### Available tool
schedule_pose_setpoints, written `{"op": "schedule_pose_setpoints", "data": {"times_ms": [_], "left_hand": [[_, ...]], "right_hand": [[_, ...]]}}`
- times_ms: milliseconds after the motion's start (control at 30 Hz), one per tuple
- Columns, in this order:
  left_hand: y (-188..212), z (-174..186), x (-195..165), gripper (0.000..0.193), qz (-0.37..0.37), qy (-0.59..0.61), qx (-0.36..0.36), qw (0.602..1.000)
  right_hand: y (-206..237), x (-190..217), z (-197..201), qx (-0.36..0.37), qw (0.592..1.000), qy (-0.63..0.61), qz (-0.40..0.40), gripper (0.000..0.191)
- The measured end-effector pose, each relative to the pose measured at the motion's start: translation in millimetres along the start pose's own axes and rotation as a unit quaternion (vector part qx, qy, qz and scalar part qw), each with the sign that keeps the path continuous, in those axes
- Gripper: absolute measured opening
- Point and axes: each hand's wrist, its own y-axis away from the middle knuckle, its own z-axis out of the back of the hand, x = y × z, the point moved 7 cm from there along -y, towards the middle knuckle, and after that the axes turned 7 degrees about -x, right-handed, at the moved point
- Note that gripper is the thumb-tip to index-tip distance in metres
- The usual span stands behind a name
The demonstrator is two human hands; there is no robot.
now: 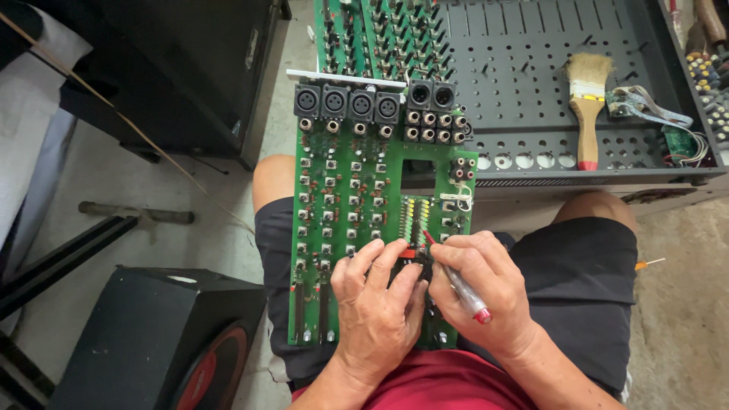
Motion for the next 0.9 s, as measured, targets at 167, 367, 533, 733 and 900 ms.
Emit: {"op": "schedule_pose_setpoints", "data": {"times_ms": [167, 367, 533, 733, 900], "left_hand": [[0.6, -0.4, 0.4, 0.03, 0.0, 0.002, 0.0, 1.0], [0.6, -1.1, 0.2, 0.03, -0.001, -0.002, -0.002, 1.0], [0.1, 0.1, -0.4, 0.028, -0.001, -0.006, -0.004, 1.0], [0.2, 0.0, 0.0, 0.028, -0.002, -0.003, -0.002, 1.0], [0.5, -0.7, 0.1, 0.027, -0.001, -0.006, -0.002, 1.0]], "right_hand": [[-0.3, -0.8, -0.7, 0.012, 1.0, -0.001, 0.0, 0.037], [-0.2, -1.3, -1.4, 0.025, 1.0, 0.002, 0.011, 0.037], [1.7, -0.4, 2.5, -0.015, 1.0, -0.007, 0.008, 0.033], [3.4, 0.7, 1.6, -0.018, 1.0, -0.01, 0.007, 0.031], [3.0, 2.1, -1.1, -0.011, 1.0, -0.019, 0.01, 0.033]]}}
